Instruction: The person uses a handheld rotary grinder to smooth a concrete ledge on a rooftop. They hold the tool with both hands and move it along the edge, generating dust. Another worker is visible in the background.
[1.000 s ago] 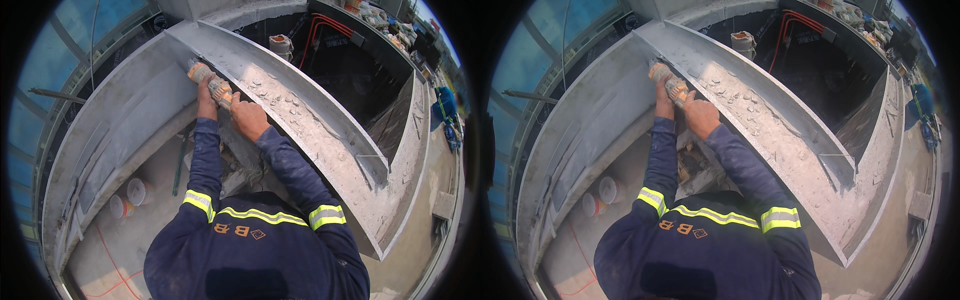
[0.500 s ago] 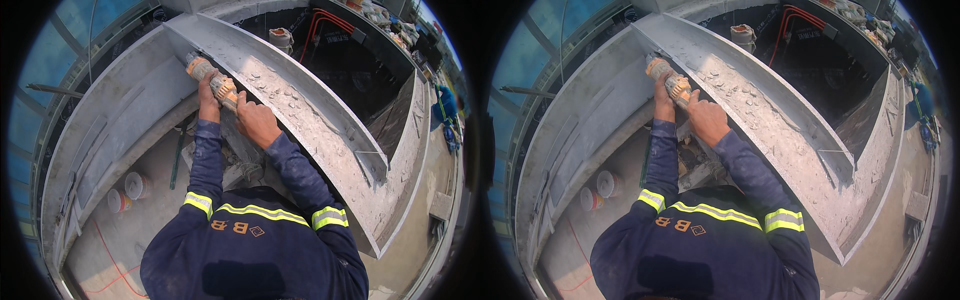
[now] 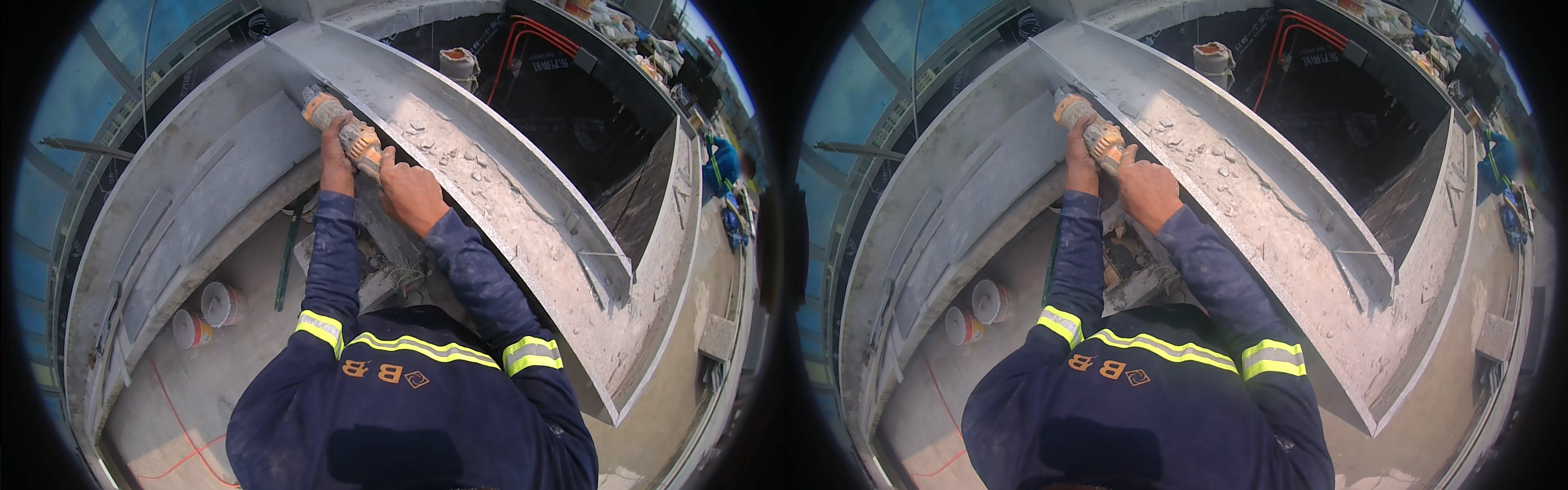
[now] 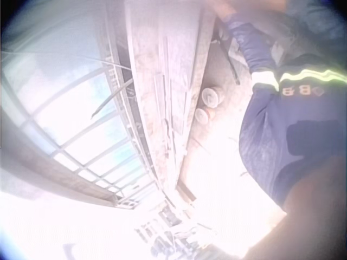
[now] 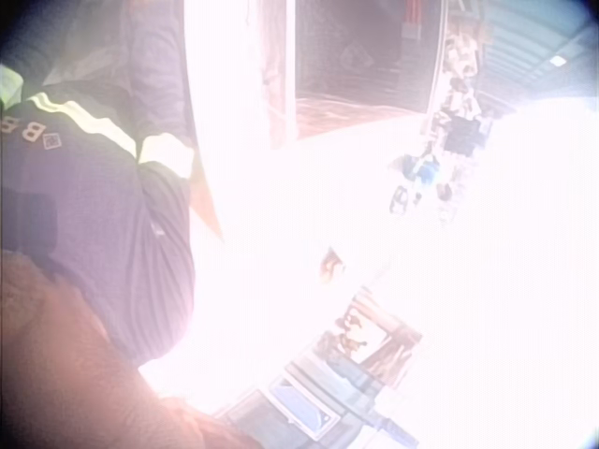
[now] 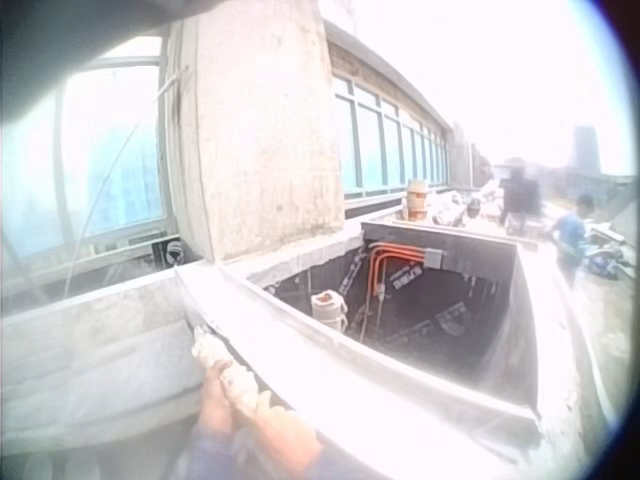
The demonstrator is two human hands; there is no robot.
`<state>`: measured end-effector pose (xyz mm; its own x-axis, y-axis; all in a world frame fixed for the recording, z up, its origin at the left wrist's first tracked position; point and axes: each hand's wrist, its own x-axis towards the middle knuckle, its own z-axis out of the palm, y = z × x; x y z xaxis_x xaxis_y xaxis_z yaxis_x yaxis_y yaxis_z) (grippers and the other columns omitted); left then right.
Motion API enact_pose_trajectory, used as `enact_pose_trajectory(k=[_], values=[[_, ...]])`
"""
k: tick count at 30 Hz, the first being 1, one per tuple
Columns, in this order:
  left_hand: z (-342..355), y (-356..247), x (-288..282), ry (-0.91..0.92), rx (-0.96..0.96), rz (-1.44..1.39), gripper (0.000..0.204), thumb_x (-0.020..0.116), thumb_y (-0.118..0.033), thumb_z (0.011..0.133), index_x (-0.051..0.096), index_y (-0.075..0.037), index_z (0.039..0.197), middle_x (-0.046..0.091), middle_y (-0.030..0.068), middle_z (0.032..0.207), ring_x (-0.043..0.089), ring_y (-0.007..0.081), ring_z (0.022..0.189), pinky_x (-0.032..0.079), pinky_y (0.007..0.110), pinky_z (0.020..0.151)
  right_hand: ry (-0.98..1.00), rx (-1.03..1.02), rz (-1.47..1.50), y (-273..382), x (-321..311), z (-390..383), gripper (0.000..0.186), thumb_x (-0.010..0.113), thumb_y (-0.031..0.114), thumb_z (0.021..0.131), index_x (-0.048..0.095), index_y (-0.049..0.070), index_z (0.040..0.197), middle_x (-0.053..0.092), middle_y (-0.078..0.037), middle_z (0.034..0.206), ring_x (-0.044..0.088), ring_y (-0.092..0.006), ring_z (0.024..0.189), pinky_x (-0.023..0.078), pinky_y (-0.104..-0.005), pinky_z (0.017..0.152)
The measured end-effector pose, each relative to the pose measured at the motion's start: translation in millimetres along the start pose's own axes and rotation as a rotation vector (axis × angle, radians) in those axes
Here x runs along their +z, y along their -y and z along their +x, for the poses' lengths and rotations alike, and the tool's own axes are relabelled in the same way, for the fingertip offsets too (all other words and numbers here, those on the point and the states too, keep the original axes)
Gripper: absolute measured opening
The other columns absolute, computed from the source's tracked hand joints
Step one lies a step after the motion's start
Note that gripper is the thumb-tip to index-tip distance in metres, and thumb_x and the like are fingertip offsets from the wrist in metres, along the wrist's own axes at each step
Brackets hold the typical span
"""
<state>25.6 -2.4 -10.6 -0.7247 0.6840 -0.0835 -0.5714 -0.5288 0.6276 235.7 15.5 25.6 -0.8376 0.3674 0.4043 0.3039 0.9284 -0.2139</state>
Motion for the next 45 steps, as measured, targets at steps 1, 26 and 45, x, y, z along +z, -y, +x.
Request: enact_pose_trajectory(k=[1, 26, 45], values=[[5, -1, -4, 0.017, 0.002, 0.003, 0.037, 0.071, -0.018, 0.083, 0.053, 0.000, 0.110, 0.064, 0.0184, 0.088, 0.069, 0.0355, 0.075, 0.061, 0.049, 0.068, 0.023, 0.006, 0.005, -1, 2, 2, 0.062, 0.063, 0.013, 0.082, 0.047, -0.017, 0.133, 0.070, -0.022, 0.079, 0.072, -0.0348, 0.071, 0.058, -0.0433, 0.062], [-32, 2, 16, -0.018, -0.005, -0.032, 0.030, 0.073, -0.018, 0.083, 0.057, 0.000, 0.101, 0.064, 0.0154, 0.082, 0.069, 0.0298, 0.069, 0.061, 0.044, 0.062, 0.094, 0.041, 0.001, 3, -19, -19, 0.077, 0.074, 0.021, 0.077, 0.040, -0.013, 0.138, 0.068, -0.023, 0.082, 0.071, -0.0392, 0.073, 0.058, -0.0472, 0.063], [-1, 2, 5, -0.001, -0.008, -0.018, 0.027, 0.073, -0.017, 0.083, 0.059, -0.001, 0.100, 0.063, 0.0120, 0.080, 0.067, 0.0284, 0.068, 0.060, 0.043, 0.062, 0.076, 0.009, -0.012, -8, 11, 7, 0.076, 0.075, 0.022, 0.078, 0.042, -0.015, 0.136, 0.070, -0.022, 0.080, 0.071, -0.0385, 0.071, 0.057, -0.0475, 0.062]])
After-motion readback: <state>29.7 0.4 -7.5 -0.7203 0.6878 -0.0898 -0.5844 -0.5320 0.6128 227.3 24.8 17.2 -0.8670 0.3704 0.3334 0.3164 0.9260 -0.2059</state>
